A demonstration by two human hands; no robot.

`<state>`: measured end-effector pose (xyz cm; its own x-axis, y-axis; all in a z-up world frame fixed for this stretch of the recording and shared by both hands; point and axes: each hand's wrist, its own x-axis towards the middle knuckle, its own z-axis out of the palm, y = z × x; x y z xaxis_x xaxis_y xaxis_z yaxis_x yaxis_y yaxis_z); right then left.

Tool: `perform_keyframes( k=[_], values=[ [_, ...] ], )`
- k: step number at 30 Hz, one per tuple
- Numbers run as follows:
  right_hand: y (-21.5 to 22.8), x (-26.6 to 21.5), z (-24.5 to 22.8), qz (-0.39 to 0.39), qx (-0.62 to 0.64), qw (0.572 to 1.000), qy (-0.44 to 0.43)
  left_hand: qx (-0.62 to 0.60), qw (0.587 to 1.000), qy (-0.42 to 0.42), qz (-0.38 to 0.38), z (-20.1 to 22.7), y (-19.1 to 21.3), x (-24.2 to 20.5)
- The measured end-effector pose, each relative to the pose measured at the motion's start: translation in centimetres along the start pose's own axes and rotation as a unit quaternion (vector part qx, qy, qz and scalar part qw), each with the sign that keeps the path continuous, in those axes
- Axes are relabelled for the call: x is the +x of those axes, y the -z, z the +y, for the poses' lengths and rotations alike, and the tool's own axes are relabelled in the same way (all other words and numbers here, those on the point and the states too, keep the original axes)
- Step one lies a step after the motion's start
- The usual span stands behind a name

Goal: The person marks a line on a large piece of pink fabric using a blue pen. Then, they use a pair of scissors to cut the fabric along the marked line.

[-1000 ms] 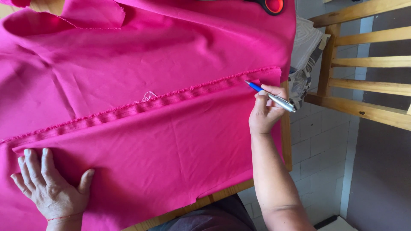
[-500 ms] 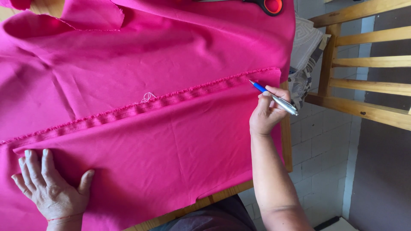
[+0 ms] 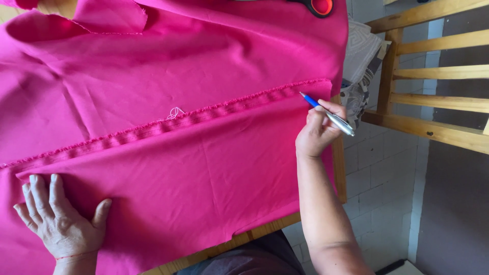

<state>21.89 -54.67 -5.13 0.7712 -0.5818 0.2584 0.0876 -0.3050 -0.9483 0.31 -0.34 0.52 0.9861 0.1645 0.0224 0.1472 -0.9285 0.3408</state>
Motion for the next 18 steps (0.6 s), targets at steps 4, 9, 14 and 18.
perform_keyframes(
  k=[4, 9, 14, 18],
  values=[
    [0.5, 0.9, -1.7, 0.034, 0.104, 0.993, -0.043, 0.002, 1.000, 0.003, 0.005, -0.2, -0.2, -0.1],
    [1.4, 2.5, -5.9, -0.234, -0.197, 0.929, 0.207, -0.015, 1.000, 0.020, -0.015, -0.1, 0.0, -0.1],
    [1.1, 4.6, -7.2, -0.360, -0.318, 0.817, 0.320, -0.021, 0.999, 0.038, -0.020, -0.1, 0.2, 0.0],
    [0.9, 5.0, -7.4, -0.366, -0.350, 0.791, 0.344, -0.020, 0.998, 0.045, -0.027, -0.2, 0.1, 0.1]
  ],
)
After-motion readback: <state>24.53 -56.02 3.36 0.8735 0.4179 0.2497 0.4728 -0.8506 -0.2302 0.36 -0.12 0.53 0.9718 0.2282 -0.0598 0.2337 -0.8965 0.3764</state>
